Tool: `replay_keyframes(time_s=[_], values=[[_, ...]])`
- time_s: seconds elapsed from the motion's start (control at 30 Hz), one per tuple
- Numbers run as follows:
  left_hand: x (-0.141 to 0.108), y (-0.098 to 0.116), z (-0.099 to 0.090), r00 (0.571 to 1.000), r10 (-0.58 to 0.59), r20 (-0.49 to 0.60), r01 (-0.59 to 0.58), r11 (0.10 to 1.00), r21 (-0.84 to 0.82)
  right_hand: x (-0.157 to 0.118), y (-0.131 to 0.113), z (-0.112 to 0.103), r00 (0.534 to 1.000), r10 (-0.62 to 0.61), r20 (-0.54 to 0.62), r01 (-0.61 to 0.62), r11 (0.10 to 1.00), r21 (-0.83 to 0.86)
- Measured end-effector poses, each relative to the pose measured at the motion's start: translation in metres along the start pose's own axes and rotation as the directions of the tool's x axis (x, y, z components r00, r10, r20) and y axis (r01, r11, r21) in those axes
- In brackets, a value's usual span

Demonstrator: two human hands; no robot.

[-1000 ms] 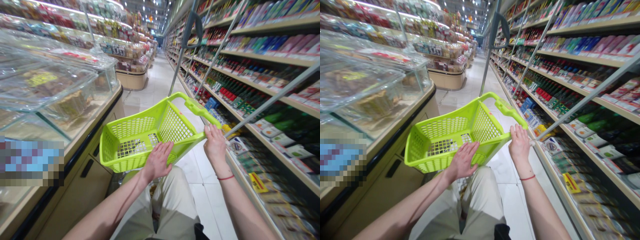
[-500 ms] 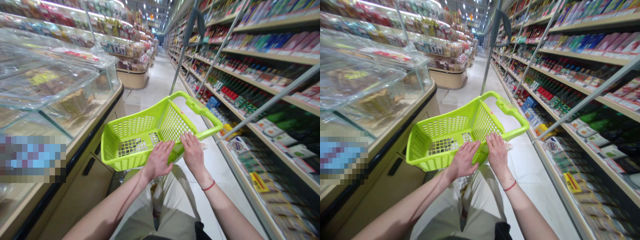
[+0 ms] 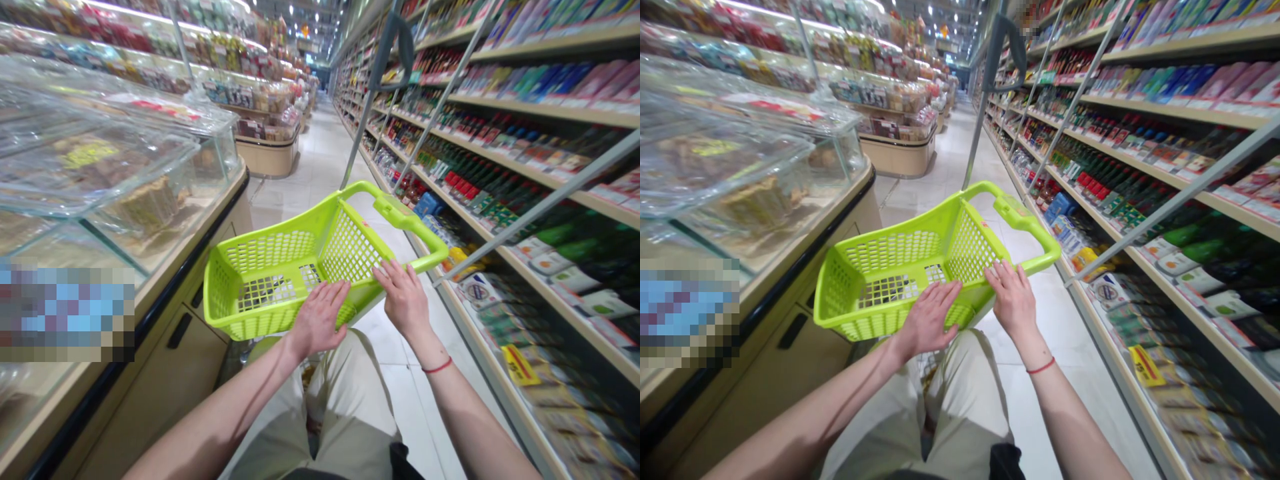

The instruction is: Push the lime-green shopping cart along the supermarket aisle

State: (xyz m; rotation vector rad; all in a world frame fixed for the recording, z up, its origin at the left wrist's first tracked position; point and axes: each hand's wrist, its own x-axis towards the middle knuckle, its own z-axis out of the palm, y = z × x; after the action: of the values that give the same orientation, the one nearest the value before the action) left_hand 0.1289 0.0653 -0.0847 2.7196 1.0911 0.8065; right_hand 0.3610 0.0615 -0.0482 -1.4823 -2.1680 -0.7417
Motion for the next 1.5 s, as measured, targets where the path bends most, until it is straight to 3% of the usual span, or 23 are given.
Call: replay_keyframes(time_s=[0.37,0.5,0.67,0.77,1.23,1.37,1.5], values=[[0.0,0.0,0.0,1.0,-0.005,0.005,0.004,1.0,0.004,0.0,0.084,-0.005,0.984,0.142,-0.105,-0.147,0.988,-0.038],[0.0,0.0,0.0,1.0,-0.007,0.012,0.006,1.0,0.009,0.003,0.097,-0.001,0.96,0.233,-0.152,-0.245,0.967,-0.063],[0.0,0.0,0.001,1.0,0.0,0.003,0.0,1.0,0.016,0.003,0.075,0.009,0.916,0.312,-0.251,-0.338,0.939,-0.067],[0.0,0.0,0.001,1.0,-0.001,0.004,0.001,1.0,0.014,0.001,0.052,0.013,0.92,0.292,-0.263,-0.318,0.946,-0.063],[0.0,0.0,0.001,1.0,0.002,-0.004,-0.002,1.0,0.008,0.0,-0.037,0.016,0.992,0.116,-0.058,-0.114,0.993,0.029],[-0.001,0.0,0.001,1.0,0.005,-0.003,-0.005,1.0,0.015,0.0,-0.047,0.018,0.999,0.039,-0.008,-0.039,0.998,0.04],[-0.001,0.0,0.001,1.0,0.01,0.002,-0.01,1.0,0.015,-0.002,-0.037,0.015,0.999,-0.034,0.015,0.033,0.998,0.06]])
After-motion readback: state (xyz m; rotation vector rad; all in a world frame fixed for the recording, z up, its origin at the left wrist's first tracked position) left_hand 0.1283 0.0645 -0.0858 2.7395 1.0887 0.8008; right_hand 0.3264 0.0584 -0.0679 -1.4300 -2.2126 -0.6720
